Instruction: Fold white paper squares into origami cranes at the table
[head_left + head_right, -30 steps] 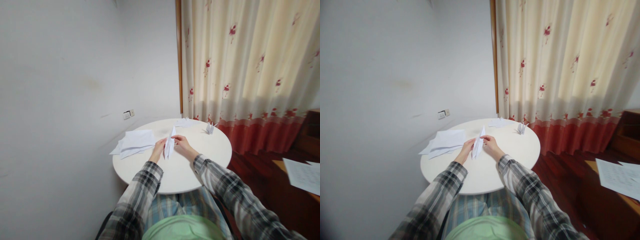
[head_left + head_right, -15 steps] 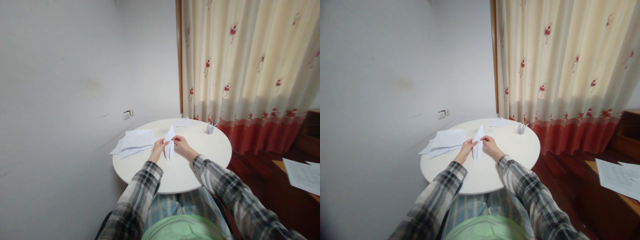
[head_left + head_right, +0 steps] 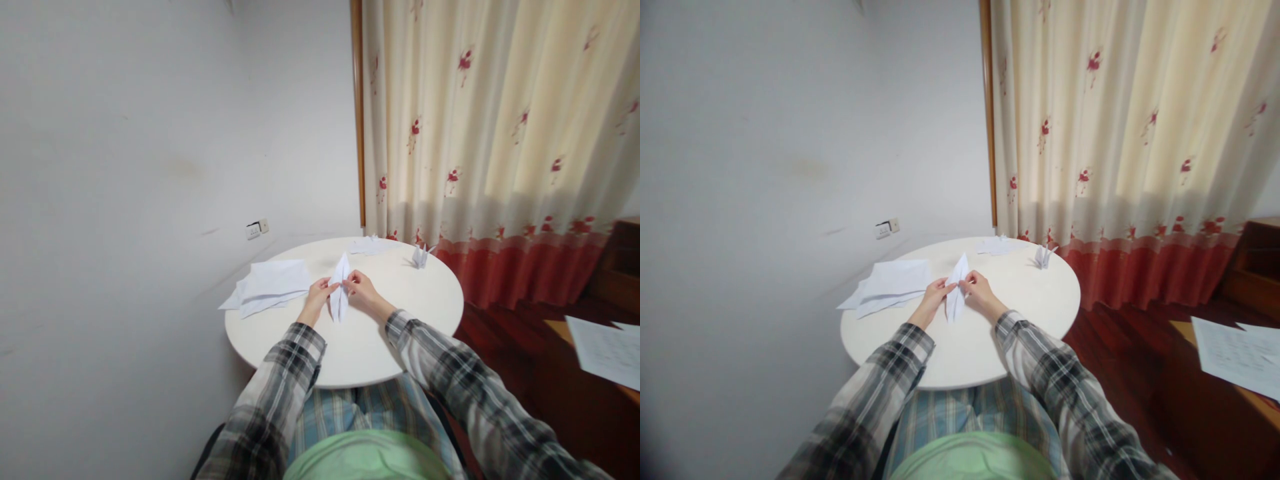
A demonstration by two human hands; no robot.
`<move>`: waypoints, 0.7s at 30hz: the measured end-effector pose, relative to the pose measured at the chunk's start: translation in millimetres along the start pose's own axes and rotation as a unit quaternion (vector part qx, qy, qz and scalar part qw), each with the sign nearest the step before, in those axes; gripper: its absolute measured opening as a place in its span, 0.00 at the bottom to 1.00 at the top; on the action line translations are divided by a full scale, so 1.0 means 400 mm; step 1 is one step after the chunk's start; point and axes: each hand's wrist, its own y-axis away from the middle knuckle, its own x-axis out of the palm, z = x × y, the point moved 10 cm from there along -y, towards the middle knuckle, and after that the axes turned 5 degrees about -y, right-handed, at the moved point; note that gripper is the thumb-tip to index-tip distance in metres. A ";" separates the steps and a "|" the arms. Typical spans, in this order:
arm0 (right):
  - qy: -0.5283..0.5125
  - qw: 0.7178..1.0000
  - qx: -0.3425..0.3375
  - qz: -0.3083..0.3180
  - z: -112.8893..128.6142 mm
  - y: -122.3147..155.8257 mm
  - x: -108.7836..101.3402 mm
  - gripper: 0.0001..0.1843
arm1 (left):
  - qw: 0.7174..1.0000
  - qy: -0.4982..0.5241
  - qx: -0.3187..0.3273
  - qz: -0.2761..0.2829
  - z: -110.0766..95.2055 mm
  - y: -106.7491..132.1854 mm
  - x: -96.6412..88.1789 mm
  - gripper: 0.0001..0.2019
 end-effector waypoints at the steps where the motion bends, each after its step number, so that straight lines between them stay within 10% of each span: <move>1: -0.008 1.000 0.001 -0.001 -0.001 -0.001 0.000 0.11 | 1.000 -0.001 0.001 -0.002 0.000 -0.001 -0.002 0.21; 21: -0.096 0.995 0.004 0.007 -0.004 -0.019 -0.009 0.05 | 0.999 0.018 0.004 -0.044 0.005 -0.011 -0.027 0.21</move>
